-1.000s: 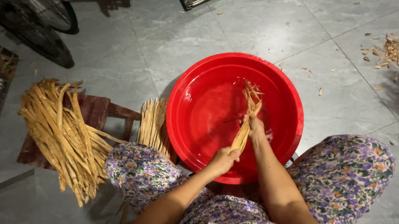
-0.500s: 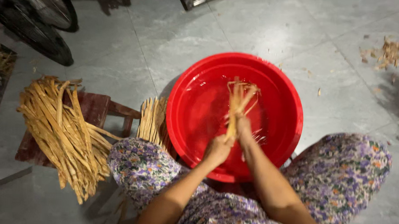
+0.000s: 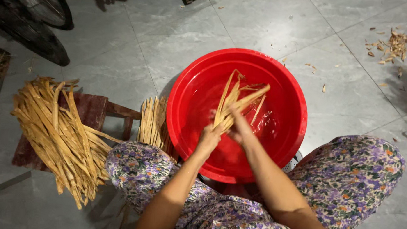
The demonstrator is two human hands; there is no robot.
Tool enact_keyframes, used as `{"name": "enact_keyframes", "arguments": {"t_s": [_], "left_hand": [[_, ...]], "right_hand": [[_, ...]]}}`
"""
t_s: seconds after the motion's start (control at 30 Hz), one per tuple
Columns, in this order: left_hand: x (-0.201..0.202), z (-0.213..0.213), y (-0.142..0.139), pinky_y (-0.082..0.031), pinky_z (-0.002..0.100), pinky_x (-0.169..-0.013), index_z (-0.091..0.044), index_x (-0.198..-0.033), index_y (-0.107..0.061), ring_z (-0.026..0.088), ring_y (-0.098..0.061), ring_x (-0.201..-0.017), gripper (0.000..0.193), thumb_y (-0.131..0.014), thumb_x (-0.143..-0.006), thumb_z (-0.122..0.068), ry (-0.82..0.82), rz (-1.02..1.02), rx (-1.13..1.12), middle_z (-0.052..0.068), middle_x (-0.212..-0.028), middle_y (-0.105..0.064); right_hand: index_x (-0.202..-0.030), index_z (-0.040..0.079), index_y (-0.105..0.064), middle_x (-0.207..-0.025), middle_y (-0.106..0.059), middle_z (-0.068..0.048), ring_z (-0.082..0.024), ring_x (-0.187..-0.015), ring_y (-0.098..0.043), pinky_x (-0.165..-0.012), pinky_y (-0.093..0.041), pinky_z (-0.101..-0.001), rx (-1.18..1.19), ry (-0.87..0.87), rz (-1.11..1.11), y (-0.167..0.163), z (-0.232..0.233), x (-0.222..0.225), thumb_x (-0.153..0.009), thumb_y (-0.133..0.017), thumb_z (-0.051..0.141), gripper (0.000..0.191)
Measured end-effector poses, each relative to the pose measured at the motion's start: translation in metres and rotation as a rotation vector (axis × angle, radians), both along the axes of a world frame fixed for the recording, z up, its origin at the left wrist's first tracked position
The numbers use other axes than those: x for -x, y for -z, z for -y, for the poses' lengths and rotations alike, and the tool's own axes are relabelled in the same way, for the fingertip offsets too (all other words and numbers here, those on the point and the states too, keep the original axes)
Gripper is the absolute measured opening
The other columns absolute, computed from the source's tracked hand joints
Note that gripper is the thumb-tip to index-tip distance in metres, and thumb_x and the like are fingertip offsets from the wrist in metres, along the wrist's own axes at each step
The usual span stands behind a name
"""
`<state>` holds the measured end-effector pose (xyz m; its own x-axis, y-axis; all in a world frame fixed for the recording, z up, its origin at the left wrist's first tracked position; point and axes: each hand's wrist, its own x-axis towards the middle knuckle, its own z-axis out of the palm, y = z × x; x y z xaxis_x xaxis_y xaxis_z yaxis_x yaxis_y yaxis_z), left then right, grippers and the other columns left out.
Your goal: The person sits on the floor and repeatedly submerges bundles of dried sticks into a red basin of water. They agitate the sticks by hand to ensure they are fully wetted, then gather them into a bundle and place them on a nearby stool. The process is repeated with additional sticks from the stool.
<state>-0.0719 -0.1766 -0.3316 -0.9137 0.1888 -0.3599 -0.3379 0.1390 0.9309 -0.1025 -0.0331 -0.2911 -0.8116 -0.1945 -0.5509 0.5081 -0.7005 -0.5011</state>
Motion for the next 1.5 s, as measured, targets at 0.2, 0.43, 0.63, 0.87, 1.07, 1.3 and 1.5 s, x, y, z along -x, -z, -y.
{"name": "enact_keyframes", "arguments": {"t_s": [0.2, 0.43, 0.63, 0.87, 1.07, 1.3, 1.5], "left_hand": [[-0.020, -0.032, 0.013, -0.054, 0.040, -0.072, -0.002, -0.092, -0.072, 0.025, -0.071, -0.077, 0.052, -0.048, -0.106, -0.047, 0.189, -0.127, 0.259, 0.015, -0.080, -0.074], [-0.075, 0.000, -0.053, -0.054, 0.042, -0.071, -0.002, -0.104, -0.068, 0.029, -0.071, -0.074, 0.046, -0.051, -0.103, -0.045, 0.522, -0.011, 0.431, 0.016, -0.081, -0.073], [-0.060, 0.007, -0.067, -0.059, 0.040, -0.070, -0.009, -0.135, -0.044, 0.021, -0.068, -0.082, 0.052, -0.070, -0.097, -0.035, 0.485, 0.001, 0.030, 0.009, -0.100, -0.068], [-0.059, -0.003, -0.092, -0.029, 0.022, -0.037, -0.013, -0.114, -0.048, 0.004, -0.035, -0.046, 0.019, -0.056, -0.106, -0.028, 0.304, 0.543, -0.247, -0.007, -0.069, -0.049], [-0.070, 0.061, -0.196, -0.028, 0.018, -0.041, -0.024, -0.131, -0.059, -0.001, -0.034, -0.049, 0.029, -0.051, -0.103, -0.026, 0.460, 0.383, -0.125, -0.012, -0.065, -0.038], [-0.028, 0.085, -0.195, -0.042, 0.025, -0.046, -0.002, -0.118, -0.059, 0.008, -0.052, -0.054, 0.028, -0.055, -0.100, -0.023, 0.408, 0.169, 0.314, -0.003, -0.071, -0.057], [0.067, 0.058, -0.083, -0.049, 0.035, -0.051, -0.001, -0.131, -0.047, 0.019, -0.065, -0.066, 0.051, -0.066, -0.084, -0.005, 0.333, 0.127, 0.343, 0.013, -0.090, -0.068]], "right_hand": [[-0.131, 0.003, -0.059, -0.083, -0.063, -0.005, -0.014, -0.060, -0.062, -0.060, -0.058, -0.0326, 0.101, 0.029, -0.155, 0.048, -0.015, 0.010, -0.096, -0.060, 0.002, 0.035], [-0.106, 0.006, -0.064, -0.068, -0.057, -0.001, -0.009, -0.049, -0.046, -0.053, -0.050, -0.0292, -0.060, 0.424, 0.177, 0.097, -0.082, 0.014, -0.105, -0.053, 0.025, 0.023], [-0.101, 0.008, -0.059, -0.062, -0.049, 0.003, -0.009, -0.049, -0.043, -0.055, -0.051, -0.0311, -0.126, 0.542, 0.039, 0.060, -0.065, 0.011, -0.108, -0.052, 0.029, 0.024], [-0.102, 0.007, -0.059, -0.061, -0.047, 0.004, -0.008, -0.046, -0.039, -0.056, -0.050, -0.0307, 0.096, 0.383, 0.059, 0.070, -0.059, 0.015, -0.110, -0.046, 0.034, 0.031], [-0.103, 0.004, -0.059, -0.065, -0.051, 0.002, -0.008, -0.048, -0.040, -0.061, -0.047, -0.0313, 0.176, 0.602, 0.140, 0.119, -0.110, 0.023, -0.114, -0.041, 0.028, 0.031], [-0.106, 0.011, -0.055, -0.081, -0.055, -0.003, -0.017, -0.066, -0.054, -0.076, -0.051, -0.0425, -0.033, 0.567, 0.227, 0.110, -0.110, 0.009, -0.104, -0.036, 0.052, 0.046], [-0.116, 0.011, -0.057, -0.102, -0.065, -0.010, -0.025, -0.092, -0.065, -0.087, -0.054, -0.0486, -0.495, 0.359, 0.230, 0.101, -0.084, -0.025, -0.096, -0.043, 0.052, 0.048]]}}
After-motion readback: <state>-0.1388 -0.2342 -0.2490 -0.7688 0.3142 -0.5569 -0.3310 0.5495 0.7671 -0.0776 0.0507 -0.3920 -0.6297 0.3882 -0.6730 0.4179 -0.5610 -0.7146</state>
